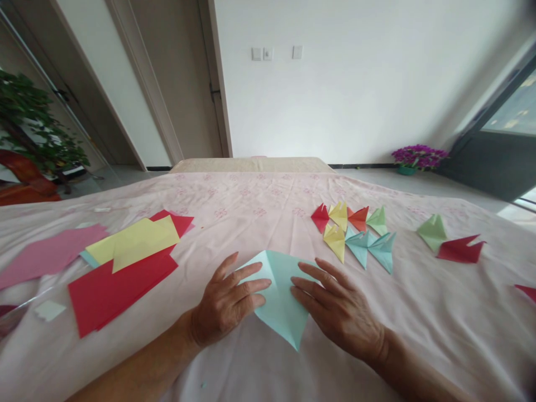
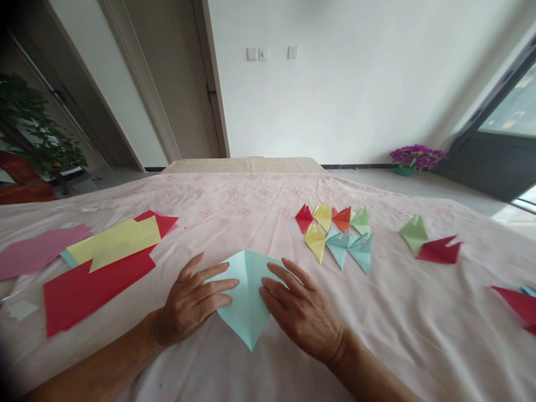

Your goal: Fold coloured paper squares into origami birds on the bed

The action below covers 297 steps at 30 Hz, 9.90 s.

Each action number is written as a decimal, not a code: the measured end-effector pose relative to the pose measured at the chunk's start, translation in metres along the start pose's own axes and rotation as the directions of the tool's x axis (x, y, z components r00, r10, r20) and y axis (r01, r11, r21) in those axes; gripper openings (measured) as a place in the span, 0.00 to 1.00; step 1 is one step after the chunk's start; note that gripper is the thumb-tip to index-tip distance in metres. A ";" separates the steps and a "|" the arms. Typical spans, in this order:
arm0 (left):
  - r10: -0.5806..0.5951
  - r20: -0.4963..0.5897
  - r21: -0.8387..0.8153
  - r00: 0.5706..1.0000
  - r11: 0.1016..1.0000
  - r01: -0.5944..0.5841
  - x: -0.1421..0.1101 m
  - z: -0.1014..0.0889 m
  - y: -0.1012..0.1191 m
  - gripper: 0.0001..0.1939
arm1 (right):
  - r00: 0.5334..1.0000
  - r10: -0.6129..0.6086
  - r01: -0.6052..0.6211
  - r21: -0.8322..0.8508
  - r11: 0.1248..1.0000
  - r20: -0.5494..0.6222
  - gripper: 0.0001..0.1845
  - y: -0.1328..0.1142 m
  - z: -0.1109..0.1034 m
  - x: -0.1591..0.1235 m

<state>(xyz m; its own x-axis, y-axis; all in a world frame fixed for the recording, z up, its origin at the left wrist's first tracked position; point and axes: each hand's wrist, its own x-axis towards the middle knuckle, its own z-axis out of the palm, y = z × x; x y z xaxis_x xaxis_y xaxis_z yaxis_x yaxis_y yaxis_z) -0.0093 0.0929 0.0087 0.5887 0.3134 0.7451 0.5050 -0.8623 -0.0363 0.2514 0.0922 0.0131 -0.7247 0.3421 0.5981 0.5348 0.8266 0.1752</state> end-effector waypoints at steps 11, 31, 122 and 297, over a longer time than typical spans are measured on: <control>-0.145 0.344 -0.127 0.928 0.972 0.199 -0.016 0.019 -0.012 0.08 | 0.920 0.213 -0.290 0.206 0.934 0.330 0.21 0.001 0.014 -0.010; -0.665 0.420 0.102 0.618 0.711 0.696 -0.008 0.032 -0.020 0.19 | 0.625 0.659 -0.765 0.161 0.624 0.418 0.09 0.014 0.030 -0.008; -0.267 0.541 0.103 0.798 0.962 0.252 0.001 0.027 0.004 0.08 | 0.775 0.470 -0.465 -0.121 0.877 0.422 0.11 0.013 0.026 0.004; -0.573 0.373 0.110 0.730 0.808 0.578 -0.024 0.010 0.012 0.20 | 0.781 0.477 -0.564 0.127 0.816 0.403 0.16 -0.027 0.010 -0.019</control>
<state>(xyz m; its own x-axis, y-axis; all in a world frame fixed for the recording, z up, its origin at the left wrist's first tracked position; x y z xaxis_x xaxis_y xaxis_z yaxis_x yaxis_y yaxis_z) -0.0110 0.0785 -0.0166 0.3758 0.8711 0.3162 0.8180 -0.4722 0.3286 0.2466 0.0676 -0.0110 -0.4857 0.8417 0.2358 0.7899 0.5382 -0.2939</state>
